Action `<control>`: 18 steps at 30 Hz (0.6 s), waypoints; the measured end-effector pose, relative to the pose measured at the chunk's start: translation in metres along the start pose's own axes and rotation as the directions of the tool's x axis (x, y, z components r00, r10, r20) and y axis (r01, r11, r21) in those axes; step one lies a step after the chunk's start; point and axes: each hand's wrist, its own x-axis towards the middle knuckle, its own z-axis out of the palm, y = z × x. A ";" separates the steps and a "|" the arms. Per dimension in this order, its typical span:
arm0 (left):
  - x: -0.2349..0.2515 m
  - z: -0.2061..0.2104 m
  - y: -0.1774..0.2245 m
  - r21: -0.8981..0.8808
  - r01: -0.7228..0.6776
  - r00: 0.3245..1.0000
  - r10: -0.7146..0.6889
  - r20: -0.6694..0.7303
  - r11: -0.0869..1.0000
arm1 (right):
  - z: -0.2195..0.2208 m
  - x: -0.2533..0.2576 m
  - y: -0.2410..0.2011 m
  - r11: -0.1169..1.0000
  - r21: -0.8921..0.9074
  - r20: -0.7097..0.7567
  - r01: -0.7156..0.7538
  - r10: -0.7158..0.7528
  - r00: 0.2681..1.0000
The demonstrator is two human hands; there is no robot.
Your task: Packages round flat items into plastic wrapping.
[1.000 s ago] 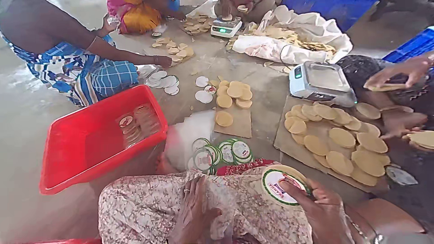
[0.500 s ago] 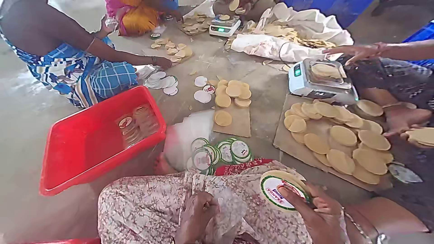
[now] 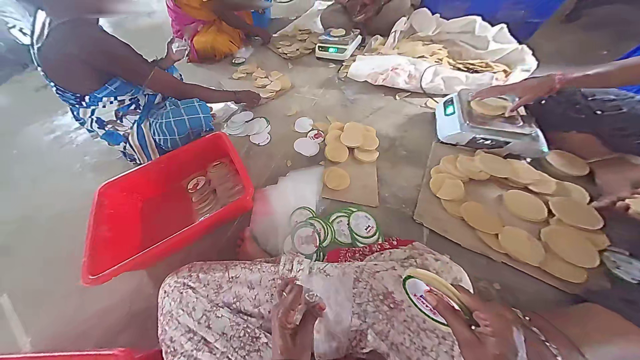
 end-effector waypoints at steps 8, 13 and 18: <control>-0.007 0.002 0.022 -0.148 0.022 0.999 -0.028 -0.039 0.989 | -0.005 -0.002 -0.016 0.999 0.041 0.030 -0.022 0.020 0.999; 0.008 0.005 0.044 -0.413 0.331 0.944 -0.296 0.147 0.849 | -0.028 0.001 -0.048 0.878 0.476 0.381 -0.045 -0.160 0.911; 0.025 0.008 0.049 -0.525 0.600 0.800 -0.476 0.366 0.604 | -0.018 0.004 -0.124 0.927 0.261 0.640 0.269 -0.374 0.671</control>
